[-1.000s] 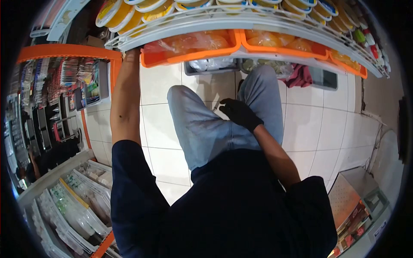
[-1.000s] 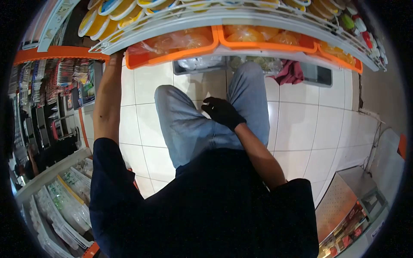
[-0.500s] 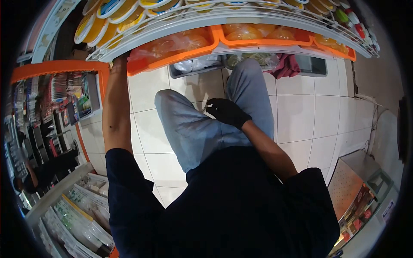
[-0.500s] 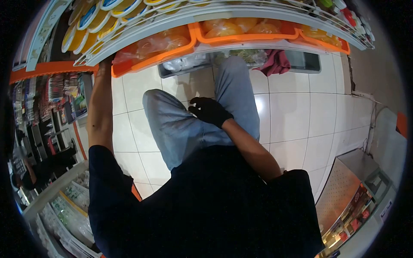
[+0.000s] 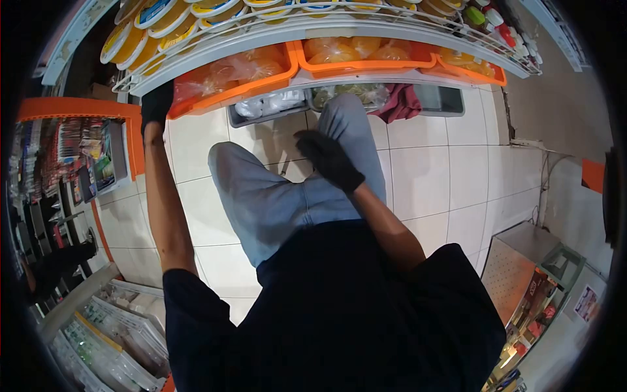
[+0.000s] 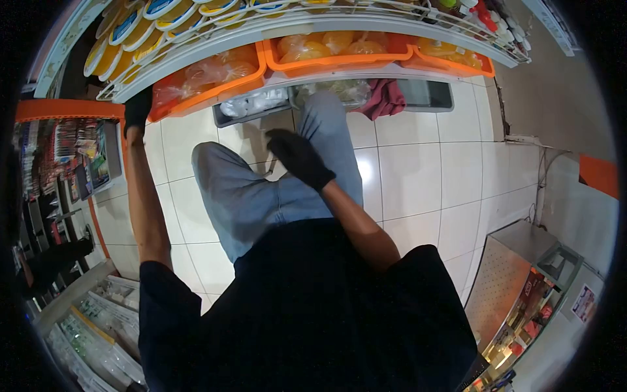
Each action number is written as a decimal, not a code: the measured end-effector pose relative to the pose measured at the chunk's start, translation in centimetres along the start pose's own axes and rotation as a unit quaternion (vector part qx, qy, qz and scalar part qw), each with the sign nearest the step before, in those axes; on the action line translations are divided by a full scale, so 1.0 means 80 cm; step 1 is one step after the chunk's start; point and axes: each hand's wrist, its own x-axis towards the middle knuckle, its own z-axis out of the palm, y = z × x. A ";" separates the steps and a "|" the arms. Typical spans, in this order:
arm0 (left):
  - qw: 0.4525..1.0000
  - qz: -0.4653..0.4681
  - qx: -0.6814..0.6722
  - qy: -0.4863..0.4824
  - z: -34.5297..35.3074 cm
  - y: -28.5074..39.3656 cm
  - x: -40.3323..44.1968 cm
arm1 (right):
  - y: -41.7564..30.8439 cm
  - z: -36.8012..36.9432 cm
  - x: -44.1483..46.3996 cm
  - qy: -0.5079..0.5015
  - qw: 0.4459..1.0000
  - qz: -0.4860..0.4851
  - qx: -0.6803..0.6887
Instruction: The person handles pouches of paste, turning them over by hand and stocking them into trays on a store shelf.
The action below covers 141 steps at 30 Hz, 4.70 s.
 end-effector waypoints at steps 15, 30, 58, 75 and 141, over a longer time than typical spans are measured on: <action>0.811 -0.038 -0.563 -0.155 -0.037 0.345 -0.165 | 0.065 -0.176 0.043 0.181 0.972 0.079 -0.129; 0.791 -0.028 -0.472 -0.388 0.005 0.387 -0.219 | 0.144 0.054 0.032 -0.383 0.810 -0.009 -0.443; 0.785 -0.022 -0.523 -0.332 0.017 0.392 -0.216 | 0.143 0.051 0.033 -0.325 0.850 0.003 -0.415; 0.783 -0.024 -0.531 -0.323 0.036 0.398 -0.232 | 0.162 0.023 0.110 -0.312 0.774 0.000 -0.551; 0.739 -0.120 -0.572 -0.333 -0.028 0.390 -0.209 | 0.340 -0.121 0.199 -0.199 0.827 0.108 -0.514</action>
